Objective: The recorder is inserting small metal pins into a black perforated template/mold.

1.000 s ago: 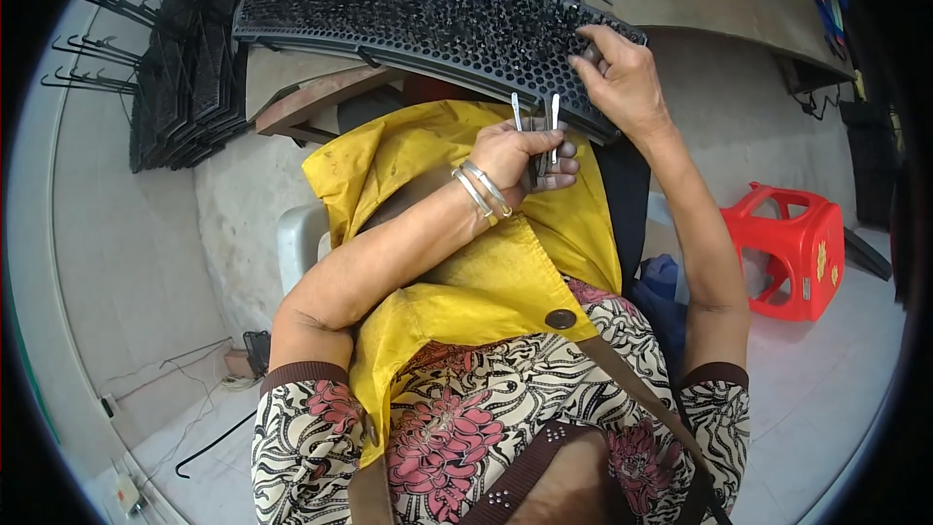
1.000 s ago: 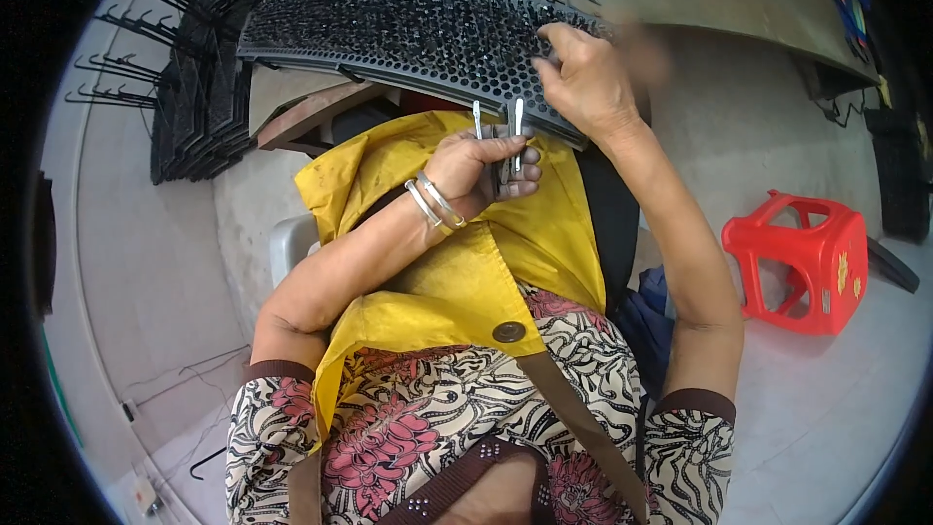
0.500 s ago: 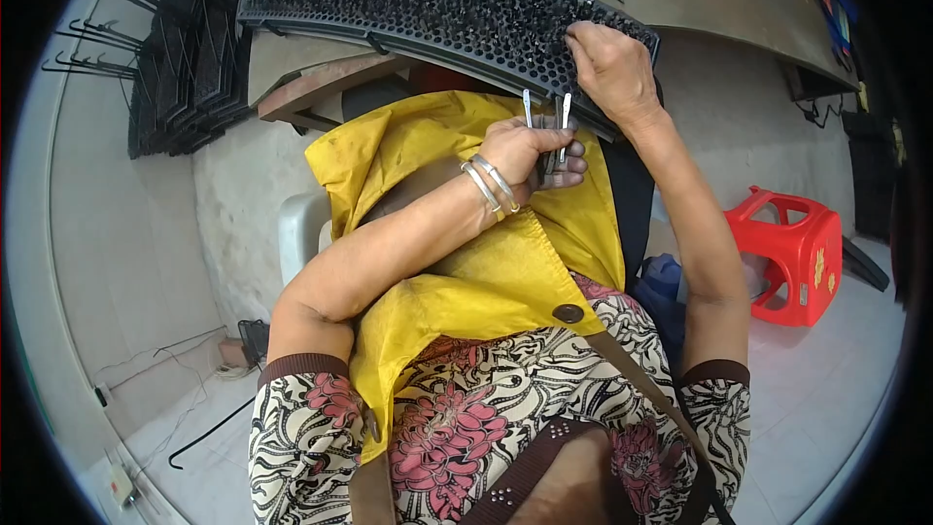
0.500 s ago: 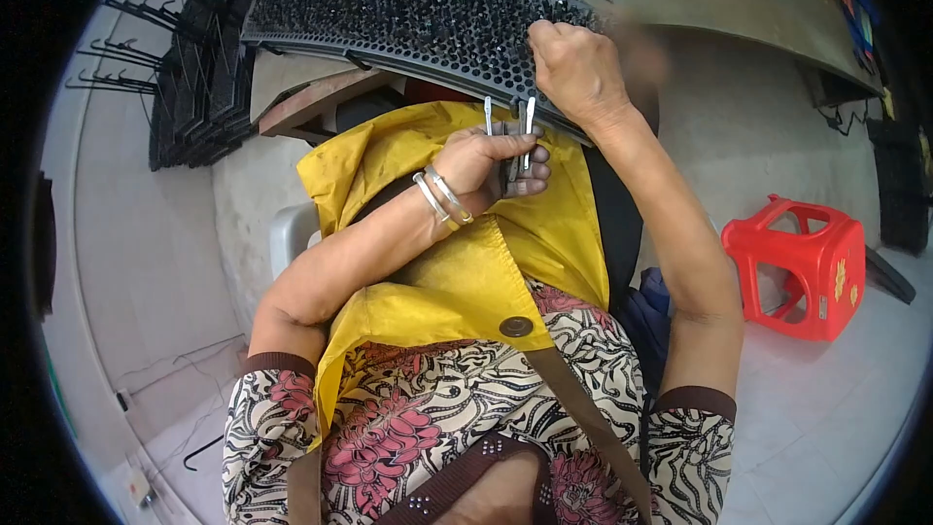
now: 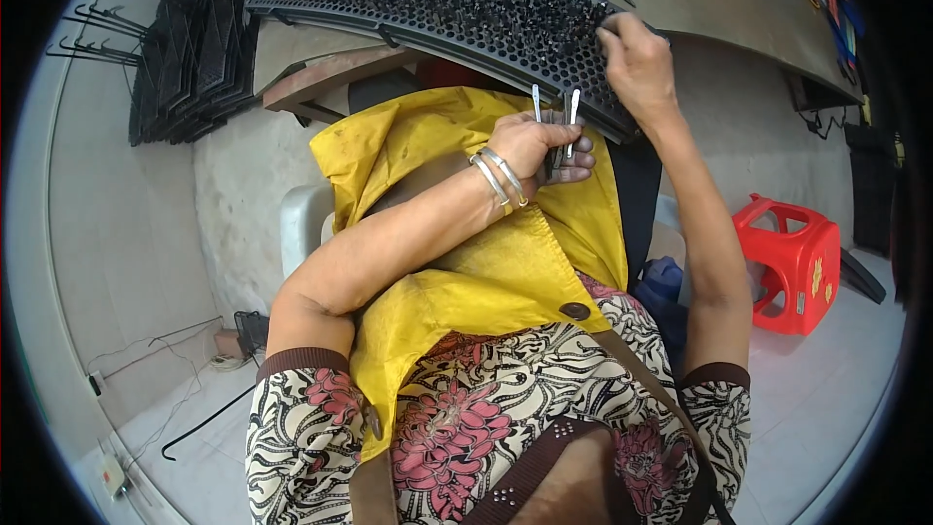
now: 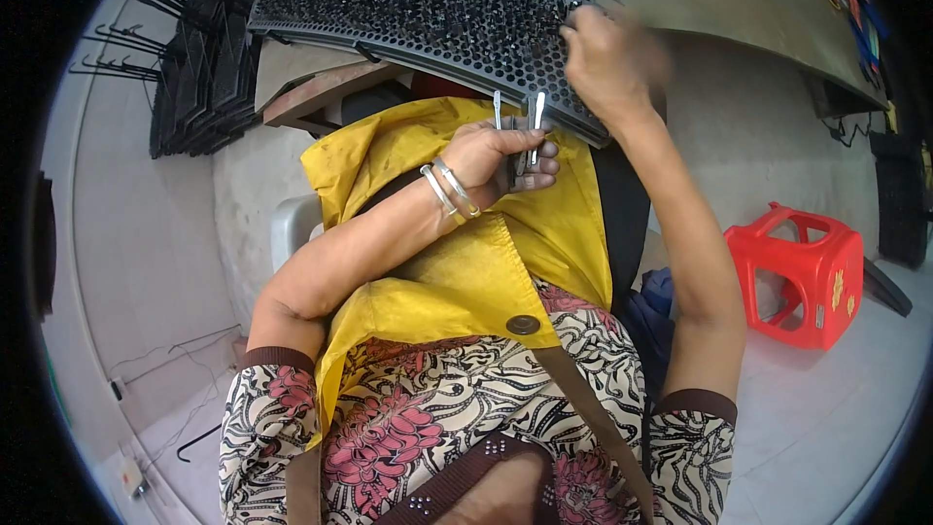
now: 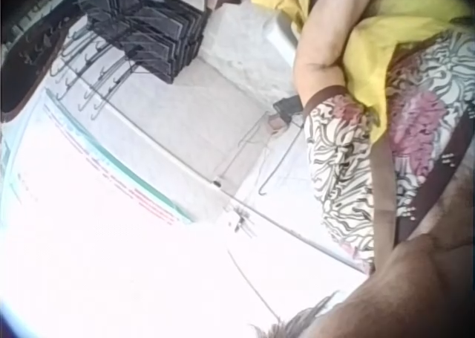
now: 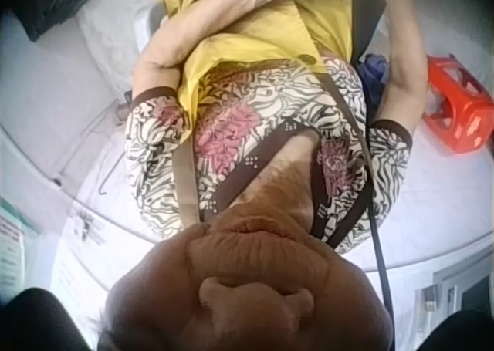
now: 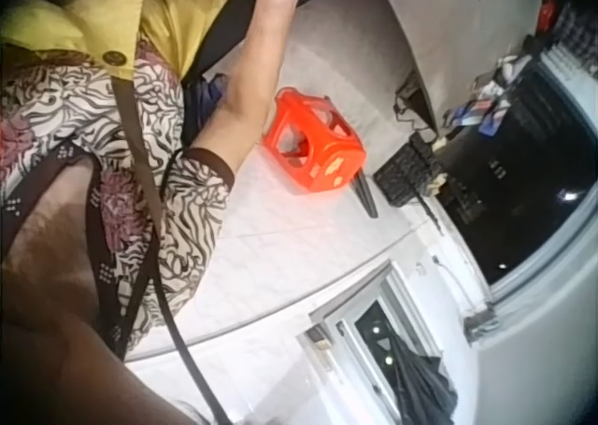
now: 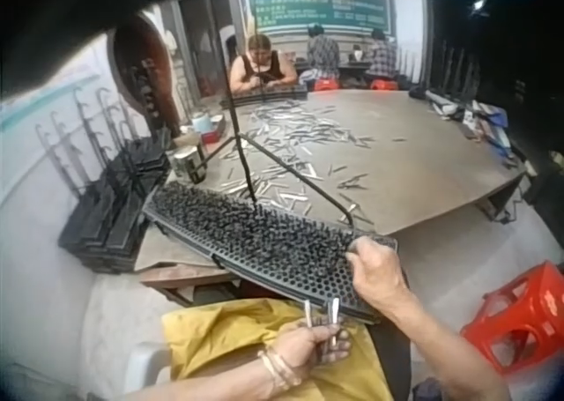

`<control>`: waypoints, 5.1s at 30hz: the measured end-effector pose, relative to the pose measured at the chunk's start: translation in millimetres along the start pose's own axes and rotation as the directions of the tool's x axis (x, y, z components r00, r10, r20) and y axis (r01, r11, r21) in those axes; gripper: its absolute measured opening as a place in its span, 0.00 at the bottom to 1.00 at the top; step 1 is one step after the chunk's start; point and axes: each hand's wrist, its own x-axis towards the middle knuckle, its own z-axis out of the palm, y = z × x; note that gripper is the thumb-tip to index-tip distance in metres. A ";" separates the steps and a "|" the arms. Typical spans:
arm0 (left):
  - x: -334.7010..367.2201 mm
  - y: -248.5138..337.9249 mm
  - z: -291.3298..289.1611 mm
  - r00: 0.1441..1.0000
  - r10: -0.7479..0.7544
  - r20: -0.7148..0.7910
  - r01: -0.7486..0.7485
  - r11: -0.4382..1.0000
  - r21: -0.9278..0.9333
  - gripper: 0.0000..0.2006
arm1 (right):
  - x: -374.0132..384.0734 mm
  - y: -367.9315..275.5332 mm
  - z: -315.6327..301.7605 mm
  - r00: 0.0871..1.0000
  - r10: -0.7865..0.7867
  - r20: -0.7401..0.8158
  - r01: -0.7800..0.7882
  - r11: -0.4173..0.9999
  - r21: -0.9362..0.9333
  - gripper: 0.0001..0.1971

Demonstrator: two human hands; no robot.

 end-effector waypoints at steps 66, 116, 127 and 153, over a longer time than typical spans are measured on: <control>-12.4 0.6 18.9 0.990 -0.015 0.143 -0.005 0.990 0.139 0.06 | -39.2 -34.2 -45.4 0.734 0.433 0.523 -0.678 0.502 0.537 0.07; 17.4 7.1 21.8 0.974 -0.161 0.159 0.151 0.986 0.073 0.07 | -27.4 0.0 -58.1 0.954 0.269 -0.130 -0.221 0.928 0.301 0.04; 5.9 -10.1 5.2 0.996 0.080 -0.031 -0.081 0.996 -0.032 0.06 | -7.3 13.7 -29.5 0.951 -0.099 -0.292 0.076 0.993 -0.090 0.04; -1.1 -3.7 4.8 0.990 -0.022 0.137 0.017 0.999 0.036 0.08 | 6.7 18.0 -41.5 0.970 0.185 0.158 -0.163 0.976 -0.144 0.07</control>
